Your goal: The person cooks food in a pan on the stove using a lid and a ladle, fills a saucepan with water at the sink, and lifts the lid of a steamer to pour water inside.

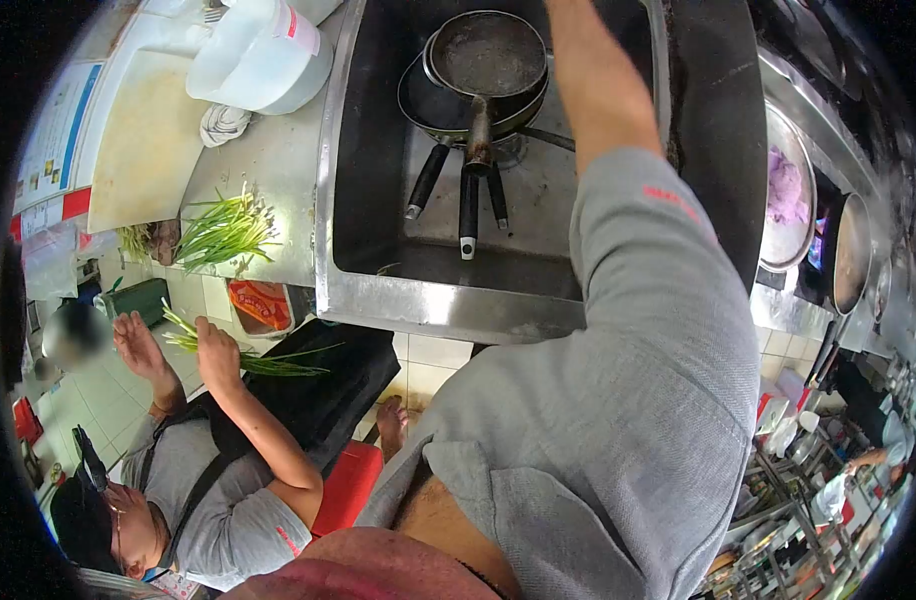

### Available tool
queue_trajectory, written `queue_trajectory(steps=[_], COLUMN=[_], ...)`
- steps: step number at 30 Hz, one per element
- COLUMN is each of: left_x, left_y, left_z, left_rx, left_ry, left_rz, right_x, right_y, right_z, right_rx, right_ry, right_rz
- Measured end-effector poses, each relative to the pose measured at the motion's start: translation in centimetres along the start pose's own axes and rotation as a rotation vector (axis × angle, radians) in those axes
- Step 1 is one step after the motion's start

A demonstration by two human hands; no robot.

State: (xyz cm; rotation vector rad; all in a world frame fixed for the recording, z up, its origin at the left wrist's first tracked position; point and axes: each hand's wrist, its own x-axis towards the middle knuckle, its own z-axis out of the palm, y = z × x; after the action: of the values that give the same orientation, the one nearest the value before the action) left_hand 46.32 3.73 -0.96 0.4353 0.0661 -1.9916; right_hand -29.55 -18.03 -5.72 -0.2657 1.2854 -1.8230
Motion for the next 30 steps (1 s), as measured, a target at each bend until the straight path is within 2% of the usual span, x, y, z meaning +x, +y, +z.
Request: queue_trajectory(steps=[2,3,4,6,7,8,9,11,12,13,15,16,17,18,19,21,22,23,25,27,28,30], left_x=[0.4,0.3,0.3,0.3,0.4,0.6,0.8,1.5,1.3,2.0,3.5,4.5,5.2,6.1,7.1,8.3,8.4,8.2,6.1,1.7,-2.1,-11.3], left_y=[2.9,4.2,5.2,6.9,7.4,7.7,6.1,-0.6,-1.1,-0.1,3.7,4.5,6.8,8.2,9.3,11.0,11.3,11.4,9.7,1.9,-3.7,-14.6], left_z=[0.4,-0.6,-2.6,-6.7,-8.0,-8.4,-6.0,2.2,2.2,1.3,-1.5,-1.5,-2.1,-1.6,-0.8,0.4,0.5,0.1,-2.8,-9.1,-13.7,-22.1], left_rx=[-0.06,-0.086,-0.138,-0.237,-0.285,-0.331,-0.327,-0.202,-0.197,-0.195,0.249,0.373,0.347,0.262,0.153,-0.046,-0.117,-0.192,-0.298,0.177,0.524,1.085], left_ry=[-0.073,-0.085,-0.115,-0.173,-0.205,-0.241,-0.254,0.162,0.027,0.017,0.068,0.105,0.112,0.112,0.083,0.011,-0.036,-0.083,-0.146,0.247,0.48,0.819], left_rz=[-0.041,-0.05,-0.059,-0.074,-0.081,-0.087,-0.087,0.48,0.507,0.506,0.833,0.93,0.958,0.937,0.896,0.806,0.768,0.725,0.633,0.585,0.433,-0.043], right_x=[-4.3,-10.1,-14.4,-20.3,-20.6,-21.1,-21.3,-20.9,-21.1,-21.2,-20.7,-19.9,-19.5,-19.2,-18.6,-17.5,-17.0,-17.1,-17.7,-16.6,-16.9,-18.2], right_y=[4.3,4.9,7.5,11.1,14.5,15.6,15.8,15.3,14.8,13.9,12.4,11.6,11.1,11.0,10.8,11.2,11.7,11.6,11.7,13.0,13.1,12.4], right_z=[-0.5,-1.1,-1.3,-1.9,-3.3,-3.4,-3.4,-3.5,-3.4,-3.2,-3.4,-4.0,-4.2,-3.7,-3.7,-4.5,-4.3,-4.3,-4.3,-4.7,-4.6,-4.4], right_rx=[-0.364,-0.629,-0.873,-0.66,-0.312,-0.24,-0.234,-0.071,-0.066,-0.062,-0.053,-0.042,-0.03,0.16,0.165,0.361,0.546,0.551,0.336,0.229,0.232,0.282], right_ry=[0.2,0.21,0.3,0.267,0.048,0.006,0.0,0.01,0.006,-0.013,-0.037,-0.256,-0.471,-0.245,-0.249,-0.445,-0.362,-0.368,-0.438,-0.482,-0.46,-0.431], right_rz=[-0.213,-0.043,-0.313,0.038,0.051,0.173,0.162,0.615,0.607,0.634,0.66,0.615,0.565,0.693,0.684,0.697,0.842,0.834,0.662,0.564,0.595,0.645])
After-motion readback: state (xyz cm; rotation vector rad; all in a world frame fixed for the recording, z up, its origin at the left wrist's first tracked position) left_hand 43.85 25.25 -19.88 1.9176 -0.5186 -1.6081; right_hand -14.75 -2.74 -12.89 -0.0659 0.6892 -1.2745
